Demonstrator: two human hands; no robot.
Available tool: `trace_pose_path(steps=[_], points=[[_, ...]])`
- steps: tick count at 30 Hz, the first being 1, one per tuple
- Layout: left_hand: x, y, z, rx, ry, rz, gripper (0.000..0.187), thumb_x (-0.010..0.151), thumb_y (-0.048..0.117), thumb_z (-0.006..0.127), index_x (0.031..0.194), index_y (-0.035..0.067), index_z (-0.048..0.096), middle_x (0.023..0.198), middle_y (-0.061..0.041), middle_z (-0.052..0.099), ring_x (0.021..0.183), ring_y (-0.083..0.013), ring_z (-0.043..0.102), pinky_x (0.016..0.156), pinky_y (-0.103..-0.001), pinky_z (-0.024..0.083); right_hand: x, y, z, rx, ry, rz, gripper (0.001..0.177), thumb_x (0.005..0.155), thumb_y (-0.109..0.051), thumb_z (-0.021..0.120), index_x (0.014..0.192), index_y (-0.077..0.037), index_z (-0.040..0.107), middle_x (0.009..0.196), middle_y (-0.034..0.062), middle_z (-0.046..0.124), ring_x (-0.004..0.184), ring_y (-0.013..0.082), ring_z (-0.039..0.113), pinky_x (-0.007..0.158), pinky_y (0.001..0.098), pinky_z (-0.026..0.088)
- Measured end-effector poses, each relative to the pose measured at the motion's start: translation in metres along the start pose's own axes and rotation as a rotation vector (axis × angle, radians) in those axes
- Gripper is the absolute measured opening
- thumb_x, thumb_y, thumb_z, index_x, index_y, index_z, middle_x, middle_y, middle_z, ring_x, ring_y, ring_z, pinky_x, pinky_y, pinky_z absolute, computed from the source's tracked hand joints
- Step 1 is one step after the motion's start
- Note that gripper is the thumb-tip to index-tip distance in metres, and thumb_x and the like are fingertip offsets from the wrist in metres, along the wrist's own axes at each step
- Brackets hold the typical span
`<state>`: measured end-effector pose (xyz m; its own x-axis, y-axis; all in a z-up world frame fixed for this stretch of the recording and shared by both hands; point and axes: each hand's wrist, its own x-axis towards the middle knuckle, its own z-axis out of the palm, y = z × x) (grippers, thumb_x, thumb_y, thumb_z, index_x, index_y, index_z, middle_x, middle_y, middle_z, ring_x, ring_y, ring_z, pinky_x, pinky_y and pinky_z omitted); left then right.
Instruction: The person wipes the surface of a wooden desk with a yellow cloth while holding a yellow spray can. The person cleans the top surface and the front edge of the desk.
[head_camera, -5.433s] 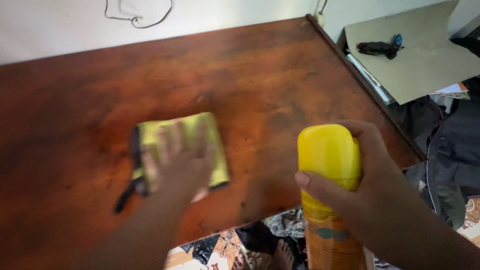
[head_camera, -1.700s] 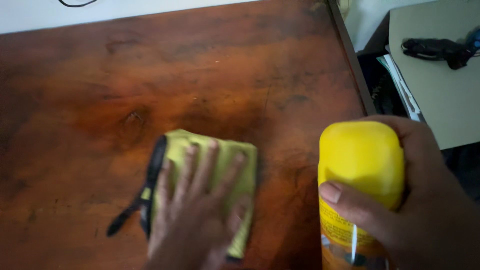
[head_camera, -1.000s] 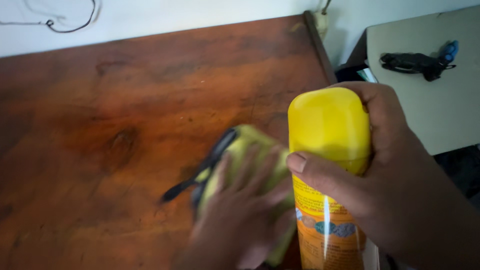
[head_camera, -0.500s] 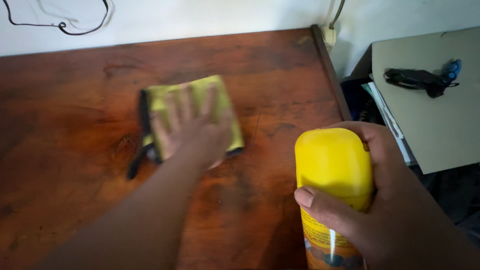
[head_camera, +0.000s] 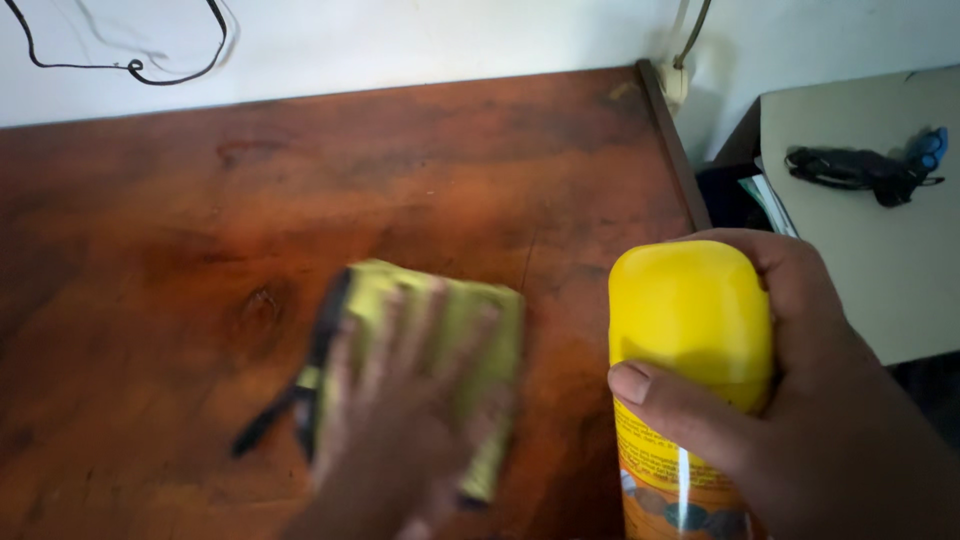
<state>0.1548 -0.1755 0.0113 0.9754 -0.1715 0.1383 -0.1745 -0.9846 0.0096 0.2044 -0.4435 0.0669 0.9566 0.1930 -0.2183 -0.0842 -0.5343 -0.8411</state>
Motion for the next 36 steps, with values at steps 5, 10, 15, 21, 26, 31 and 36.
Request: trace_pose_path(steps=[5, 10, 15, 21, 26, 31, 36], points=[[0.064, -0.048, -0.008, -0.036, -0.395, -0.438, 0.075, 0.094, 0.069, 0.015, 0.162, 0.044, -0.004, 0.171, -0.005, -0.015, 0.154, -0.0352, -0.01, 0.113, -0.06, -0.009, 0.013, -0.012, -0.007, 0.038, -0.039, -0.028, 0.082, 0.087, -0.023, 0.088, 0.148, -0.01, 0.034, 0.114, 0.0135, 0.061, 0.098, 0.026, 0.068, 0.074, 0.0468, 0.063], [0.144, -0.023, -0.012, -0.176, -0.508, -0.572, 0.067, 0.099, 0.066, 0.011, 0.157, 0.043, -0.013, 0.168, -0.001, -0.023, 0.154, -0.0312, -0.019, 0.118, -0.061, -0.013, 0.018, -0.022, -0.012, 0.145, -0.066, -0.063, 0.081, 0.087, -0.017, 0.085, 0.15, -0.008, 0.034, 0.112, 0.014, 0.062, 0.097, 0.025, 0.068, 0.072, 0.0454, 0.064], [0.163, 0.046, -0.013, -0.117, -0.511, -0.21, 0.067, 0.101, 0.06, 0.015, 0.158, 0.037, -0.012, 0.168, -0.004, -0.019, 0.152, -0.0353, -0.014, 0.116, -0.061, -0.011, 0.023, -0.024, -0.017, 0.192, -0.113, -0.003, 0.079, 0.087, -0.015, 0.083, 0.148, -0.009, 0.033, 0.112, 0.0141, 0.062, 0.093, 0.0264, 0.069, 0.069, 0.0461, 0.064], [0.08, 0.067, -0.005, -0.074, -0.077, 0.142, 0.069, 0.102, 0.056, 0.037, 0.161, 0.028, 0.015, 0.167, -0.012, -0.002, 0.152, -0.0365, -0.001, 0.12, -0.064, -0.001, 0.036, -0.021, -0.019, 0.13, -0.058, -0.014, 0.083, 0.086, -0.017, 0.086, 0.151, -0.011, 0.034, 0.113, 0.0131, 0.062, 0.096, 0.0253, 0.068, 0.073, 0.0449, 0.064], [0.067, 0.013, -0.005, -0.007, -0.062, -0.051, 0.068, 0.098, 0.062, 0.023, 0.159, 0.033, 0.007, 0.167, -0.01, -0.003, 0.151, -0.0375, -0.002, 0.115, -0.063, -0.004, 0.039, -0.028, -0.017, 0.111, -0.037, -0.04, 0.083, 0.086, -0.017, 0.087, 0.151, -0.011, 0.036, 0.114, 0.0123, 0.061, 0.096, 0.0244, 0.067, 0.072, 0.0445, 0.063], [0.109, -0.015, -0.024, -0.113, -0.58, -0.418, 0.071, 0.098, 0.064, 0.015, 0.16, 0.046, -0.014, 0.17, -0.003, -0.026, 0.15, -0.0312, -0.02, 0.115, -0.058, -0.014, 0.037, -0.04, -0.011, 0.259, -0.079, -0.047, 0.081, 0.085, -0.014, 0.085, 0.149, -0.011, 0.036, 0.115, 0.0133, 0.06, 0.097, 0.0249, 0.068, 0.071, 0.0457, 0.064], [0.146, 0.004, -0.028, -0.279, -0.616, -0.307, 0.064, 0.102, 0.053, 0.014, 0.159, 0.041, -0.014, 0.167, -0.003, -0.028, 0.151, -0.0333, -0.023, 0.115, -0.061, -0.018, 0.031, -0.054, -0.008, 0.013, -0.022, -0.081, 0.079, 0.085, -0.019, 0.087, 0.148, -0.011, 0.04, 0.114, 0.0114, 0.063, 0.096, 0.0235, 0.066, 0.073, 0.0427, 0.062]])
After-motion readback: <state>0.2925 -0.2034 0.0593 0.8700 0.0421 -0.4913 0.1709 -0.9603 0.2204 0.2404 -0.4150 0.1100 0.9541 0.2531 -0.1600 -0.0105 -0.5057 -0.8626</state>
